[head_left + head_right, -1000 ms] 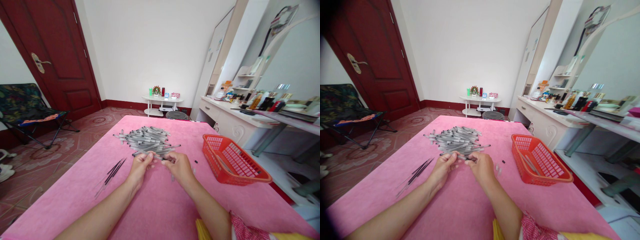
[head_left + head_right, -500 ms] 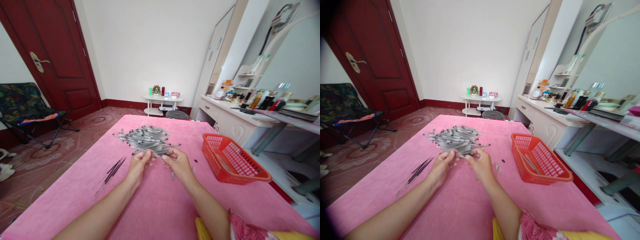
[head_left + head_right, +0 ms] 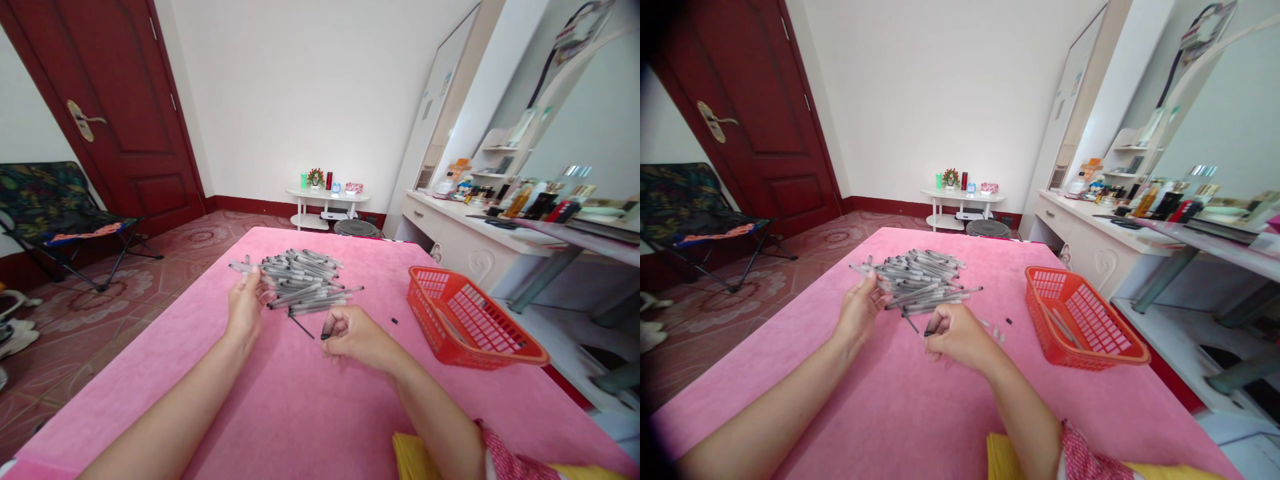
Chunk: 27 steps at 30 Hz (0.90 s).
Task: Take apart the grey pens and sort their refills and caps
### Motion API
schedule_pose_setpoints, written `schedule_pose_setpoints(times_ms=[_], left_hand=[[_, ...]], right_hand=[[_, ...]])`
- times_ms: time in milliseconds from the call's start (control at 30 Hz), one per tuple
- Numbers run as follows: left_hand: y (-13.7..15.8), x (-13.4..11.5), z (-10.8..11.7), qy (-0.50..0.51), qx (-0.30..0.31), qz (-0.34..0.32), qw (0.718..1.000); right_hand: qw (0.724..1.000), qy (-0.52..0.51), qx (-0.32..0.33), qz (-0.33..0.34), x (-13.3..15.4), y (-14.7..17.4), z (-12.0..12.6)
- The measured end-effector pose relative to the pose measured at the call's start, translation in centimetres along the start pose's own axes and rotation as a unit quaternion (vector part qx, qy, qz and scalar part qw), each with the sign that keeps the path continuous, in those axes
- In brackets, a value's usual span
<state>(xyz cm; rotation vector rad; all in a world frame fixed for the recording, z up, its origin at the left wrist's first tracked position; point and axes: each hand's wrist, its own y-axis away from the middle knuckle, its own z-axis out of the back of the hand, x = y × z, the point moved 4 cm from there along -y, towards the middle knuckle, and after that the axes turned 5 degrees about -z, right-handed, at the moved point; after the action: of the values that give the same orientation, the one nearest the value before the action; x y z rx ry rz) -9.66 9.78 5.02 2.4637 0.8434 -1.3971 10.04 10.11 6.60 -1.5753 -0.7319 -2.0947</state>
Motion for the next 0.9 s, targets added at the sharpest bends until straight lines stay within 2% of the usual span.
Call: schedule_pose_setpoints(times_ms=[100,167,267,367,467,567,600,667,733,800,833,900], left_hand=[[-1.7,-2.7,1.1,0.031,-0.059,-0.048,0.997],[-2.4,-4.0,1.5,0.045,-0.074,-0.061,0.994],[-2.4,-4.8,1.4,0.055,-0.068,-0.063,0.994],[-1.9,-4.4,0.7,0.049,-0.045,-0.054,0.996],[-1.2,-3.4,-0.1,0.008,-0.001,-0.030,1.000],[-0.3,-2.0,-1.2,-0.080,0.089,0.031,0.992],[0.1,-1.4,-1.6,-0.118,0.130,0.060,0.983],[1.0,-0.4,-2.3,-0.197,0.212,0.114,0.951],[2.0,0.5,-2.9,-0.257,0.274,0.145,0.915],[2.8,1.0,-3.4,-0.293,0.313,0.148,0.891],[3.1,1.2,-3.6,-0.306,0.327,0.142,0.883],[3.7,1.7,-3.9,-0.325,0.349,0.124,0.870]], right_hand=[[0.999,-0.006,0.025,-0.031,-1.0,-0.2,-1.5],[0.998,-0.015,0.027,-0.063,-2.0,-0.4,-3.1],[0.994,-0.062,0.037,-0.083,-2.8,-0.5,-5.7],[0.990,-0.121,0.038,-0.056,-2.4,-0.7,-6.6],[0.995,-0.092,-0.008,-0.031,-1.9,-1.2,-4.6],[0.993,0.057,-0.106,0.007,-1.2,-1.5,-0.6],[0.981,0.130,-0.141,0.021,-0.9,-1.4,0.9],[0.938,0.289,-0.190,0.017,-0.3,-1.0,3.3],[0.888,0.407,-0.212,-0.030,-0.1,-0.4,5.2],[0.858,0.458,-0.220,-0.078,0.1,0.2,6.3],[0.857,0.459,-0.221,-0.084,0.2,0.4,6.6],[0.885,0.413,-0.208,-0.050,0.4,0.4,6.3]])
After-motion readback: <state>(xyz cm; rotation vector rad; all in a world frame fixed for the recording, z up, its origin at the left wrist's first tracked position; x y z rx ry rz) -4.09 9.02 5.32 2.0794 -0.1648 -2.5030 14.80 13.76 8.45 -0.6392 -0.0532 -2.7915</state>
